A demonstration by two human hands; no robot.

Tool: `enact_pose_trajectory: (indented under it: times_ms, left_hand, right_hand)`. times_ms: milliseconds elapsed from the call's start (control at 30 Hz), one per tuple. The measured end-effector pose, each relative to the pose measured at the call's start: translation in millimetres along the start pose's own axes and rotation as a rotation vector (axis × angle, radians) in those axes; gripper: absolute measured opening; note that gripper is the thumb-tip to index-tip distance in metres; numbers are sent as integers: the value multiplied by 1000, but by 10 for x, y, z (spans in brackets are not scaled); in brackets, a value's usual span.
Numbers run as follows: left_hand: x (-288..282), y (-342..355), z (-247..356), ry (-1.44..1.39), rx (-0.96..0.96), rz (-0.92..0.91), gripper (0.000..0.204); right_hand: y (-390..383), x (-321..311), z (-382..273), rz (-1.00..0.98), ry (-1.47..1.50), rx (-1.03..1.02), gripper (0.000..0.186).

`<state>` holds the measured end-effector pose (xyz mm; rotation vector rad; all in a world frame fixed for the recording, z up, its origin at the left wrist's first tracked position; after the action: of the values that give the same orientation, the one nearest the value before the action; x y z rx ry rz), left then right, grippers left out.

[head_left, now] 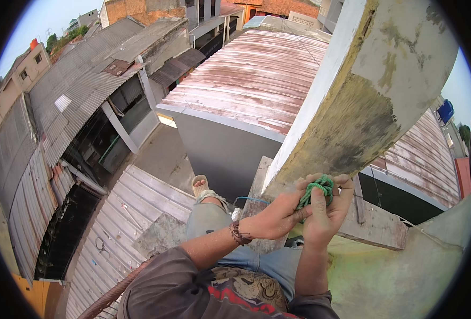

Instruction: The person is on a rooftop, handling a green rope and a trowel. They wrap the rope around a concrete pillar and then use the trowel to scrape or apply material to the pillar's surface.

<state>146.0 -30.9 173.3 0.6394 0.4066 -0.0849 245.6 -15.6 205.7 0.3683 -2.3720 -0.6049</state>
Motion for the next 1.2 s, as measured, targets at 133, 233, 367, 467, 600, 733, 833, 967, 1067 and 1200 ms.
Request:
enact_pose_trajectory:
  times_ms: [133,233,367,467,600,733,833,967,1067,1200]
  left_hand:
    - [60,-85,-83,-199,-174,-108,40]
    - [111,-133,-108,-182,-175,-162,36]
    - [108,-141,-205,-129,-212,-246,29]
    - [54,-102,-196,-333,-321,-151,25]
    - [-52,-62,-206,-684,-425,197,23]
    - [-119,-36,-212,-945,-422,409,26]
    - [-131,-104,-294,-996,-449,376,26]
    - [-162,-185,-393,-962,-478,351,22]
    - [-338,-245,-367,-710,-562,383,22]
    - [-680,-347,-249,457,-204,913,56]
  right_hand:
    - [62,116,-88,-135,14,21,22]
    - [78,-92,9,-121,-297,110,19]
    - [71,-205,64,78,-289,232,34]
    - [100,-141,84,102,-104,214,46]
    - [-10,-105,205,-113,-131,287,62]
    - [-277,-291,541,-292,-256,407,60]
    - [-284,-241,423,-194,-217,1036,42]
    - [-252,-296,399,-308,-566,823,36]
    - [-229,-350,343,-416,-752,758,40]
    - [-249,-570,317,-587,-1035,782,43]
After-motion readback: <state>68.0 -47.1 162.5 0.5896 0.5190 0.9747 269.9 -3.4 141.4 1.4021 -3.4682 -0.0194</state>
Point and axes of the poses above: each hand's wrist, its own y-axis towards the middle knuckle, its own x-axis out of the palm, z = x × y, the point moved 3 cm from there along y, towards the middle knuckle, and after that the axes turned 15 degrees about y, right-handed, at the moved point
